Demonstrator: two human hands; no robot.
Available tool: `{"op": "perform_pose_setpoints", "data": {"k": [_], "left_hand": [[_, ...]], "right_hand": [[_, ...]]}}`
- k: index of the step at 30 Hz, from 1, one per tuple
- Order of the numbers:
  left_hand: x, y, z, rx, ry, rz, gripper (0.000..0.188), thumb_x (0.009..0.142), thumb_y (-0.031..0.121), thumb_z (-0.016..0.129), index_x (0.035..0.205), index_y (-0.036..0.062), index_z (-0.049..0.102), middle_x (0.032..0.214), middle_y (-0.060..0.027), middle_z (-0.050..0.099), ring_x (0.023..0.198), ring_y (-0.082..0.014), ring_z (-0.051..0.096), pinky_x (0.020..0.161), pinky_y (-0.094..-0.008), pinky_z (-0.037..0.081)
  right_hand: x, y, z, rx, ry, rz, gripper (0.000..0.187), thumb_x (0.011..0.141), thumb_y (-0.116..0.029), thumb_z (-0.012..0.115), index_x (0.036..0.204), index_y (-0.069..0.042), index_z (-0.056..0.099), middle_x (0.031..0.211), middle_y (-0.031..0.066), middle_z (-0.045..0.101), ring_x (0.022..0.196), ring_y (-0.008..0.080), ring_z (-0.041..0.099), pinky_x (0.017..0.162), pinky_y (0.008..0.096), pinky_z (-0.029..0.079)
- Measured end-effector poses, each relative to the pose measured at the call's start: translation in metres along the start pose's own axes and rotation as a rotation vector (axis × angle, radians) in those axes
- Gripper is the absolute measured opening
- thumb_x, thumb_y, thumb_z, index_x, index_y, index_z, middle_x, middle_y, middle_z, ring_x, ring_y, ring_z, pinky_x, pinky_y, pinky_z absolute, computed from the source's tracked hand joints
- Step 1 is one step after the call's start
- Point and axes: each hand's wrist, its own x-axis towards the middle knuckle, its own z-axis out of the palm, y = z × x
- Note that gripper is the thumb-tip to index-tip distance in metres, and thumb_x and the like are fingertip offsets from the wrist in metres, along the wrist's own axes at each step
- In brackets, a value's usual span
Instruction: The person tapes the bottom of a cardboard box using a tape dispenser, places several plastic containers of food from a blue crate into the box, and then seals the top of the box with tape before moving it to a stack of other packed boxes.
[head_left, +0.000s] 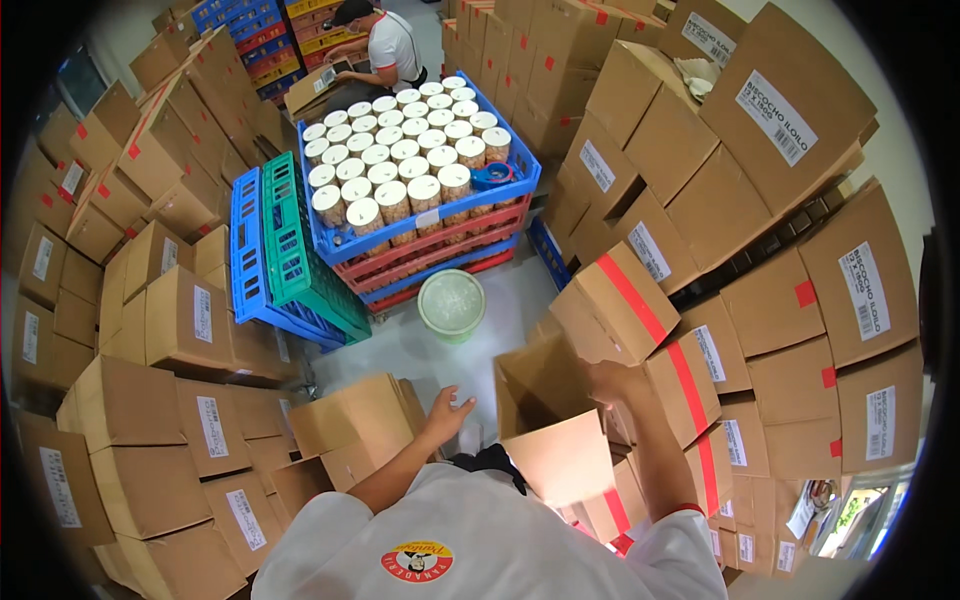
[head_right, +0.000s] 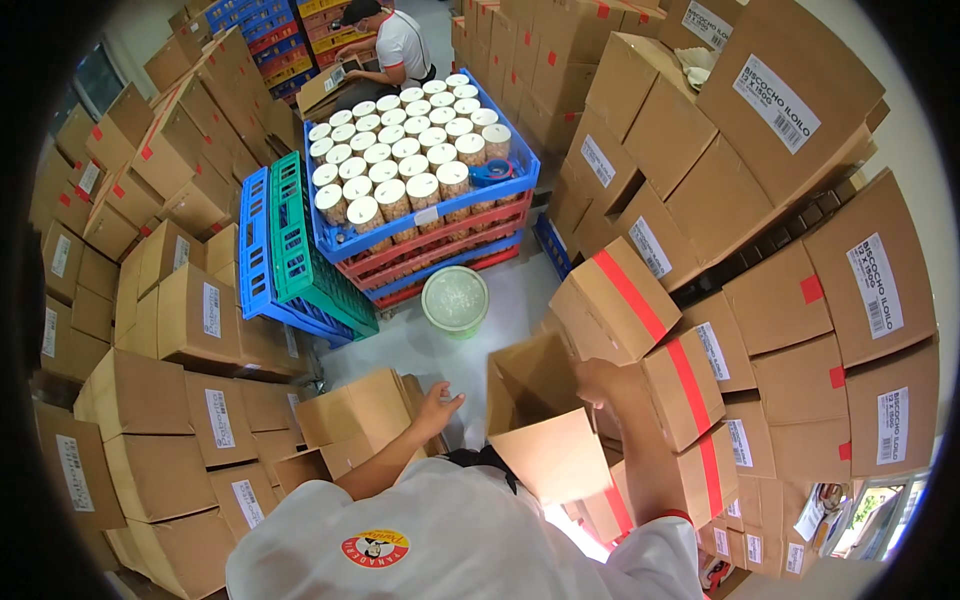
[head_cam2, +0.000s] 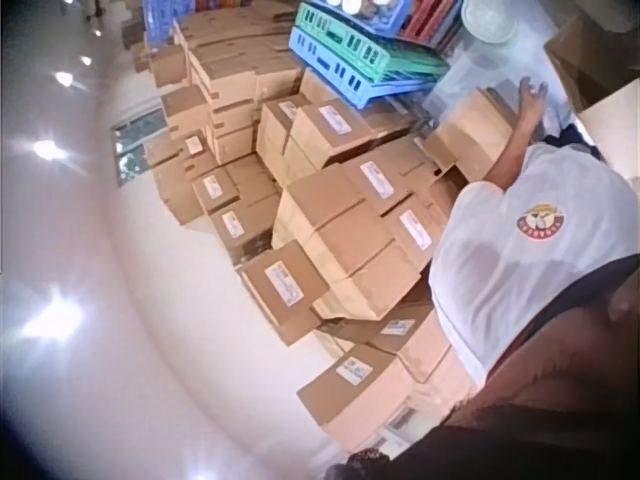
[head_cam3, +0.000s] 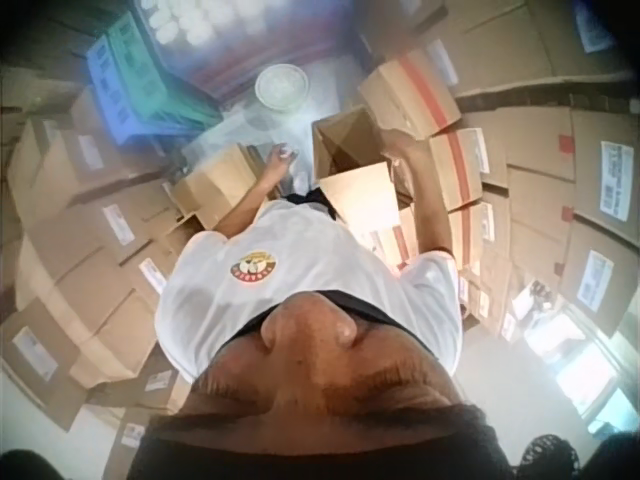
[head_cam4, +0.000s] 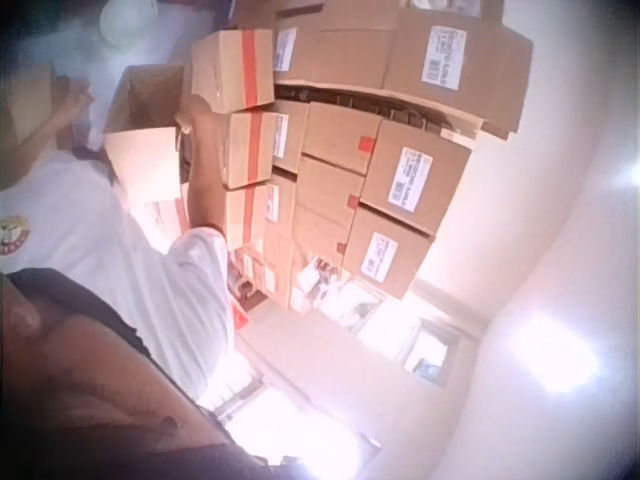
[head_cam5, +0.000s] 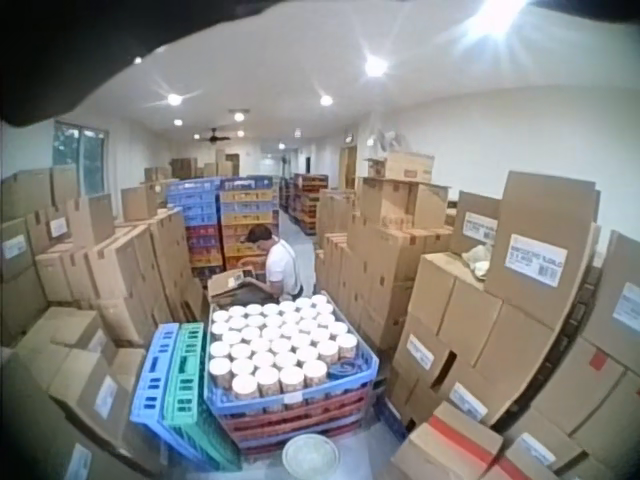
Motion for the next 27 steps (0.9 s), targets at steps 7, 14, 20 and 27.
{"op": "perform_pose_setpoints", "data": {"k": [7,14,20,27], "left_hand": [[0.036,0.016,-0.008,-0.129,0.587,0.133,0.077,0.097,0.040,0.072,0.149,-0.0040,0.035,0.138,-0.0262,0.043,0.111,-0.0302,0.059,0.099,-0.0431,0.050],[0.051,0.062,-0.036,-0.577,0.722,0.076,0.064,0.107,0.047,0.051,0.147,-0.0013,0.040,0.142,-0.0189,0.045,0.120,-0.0293,0.055,0.097,-0.0399,0.052],[0.037,0.058,-0.037,-0.510,0.664,0.135,0.052,0.111,0.043,0.046,0.129,-0.0030,0.062,0.123,-0.0159,0.064,0.112,-0.0222,0.062,0.084,-0.0331,0.055],[0.043,-0.002,-0.025,-0.487,0.615,0.006,0.048,0.112,0.036,0.043,0.120,-0.0043,0.068,0.099,-0.0110,0.073,0.088,-0.0161,0.067,0.075,-0.0312,0.055]], "right_hand": [[0.058,0.006,0.020,-0.078,0.512,-0.204,0.076,0.082,-0.014,0.066,0.153,-0.005,0.041,0.085,0.0277,0.071,0.087,0.0456,0.070,0.079,0.0542,0.056],[0.058,-0.004,0.000,0.005,0.738,-0.297,0.059,0.094,-0.013,0.055,0.153,-0.019,0.047,0.075,0.0252,0.069,0.068,0.0452,0.067,0.068,0.0561,0.053],[0.124,-0.024,-0.035,0.163,0.933,-0.509,0.045,0.087,-0.004,0.054,0.129,-0.015,0.068,0.098,0.0194,0.074,0.086,0.0418,0.070,0.079,0.0524,0.055],[0.221,-0.063,-0.085,0.102,0.826,-0.678,0.038,0.088,-0.004,0.052,0.120,-0.011,0.071,0.108,0.0159,0.074,0.100,0.0390,0.068,0.085,0.0500,0.051]]}}
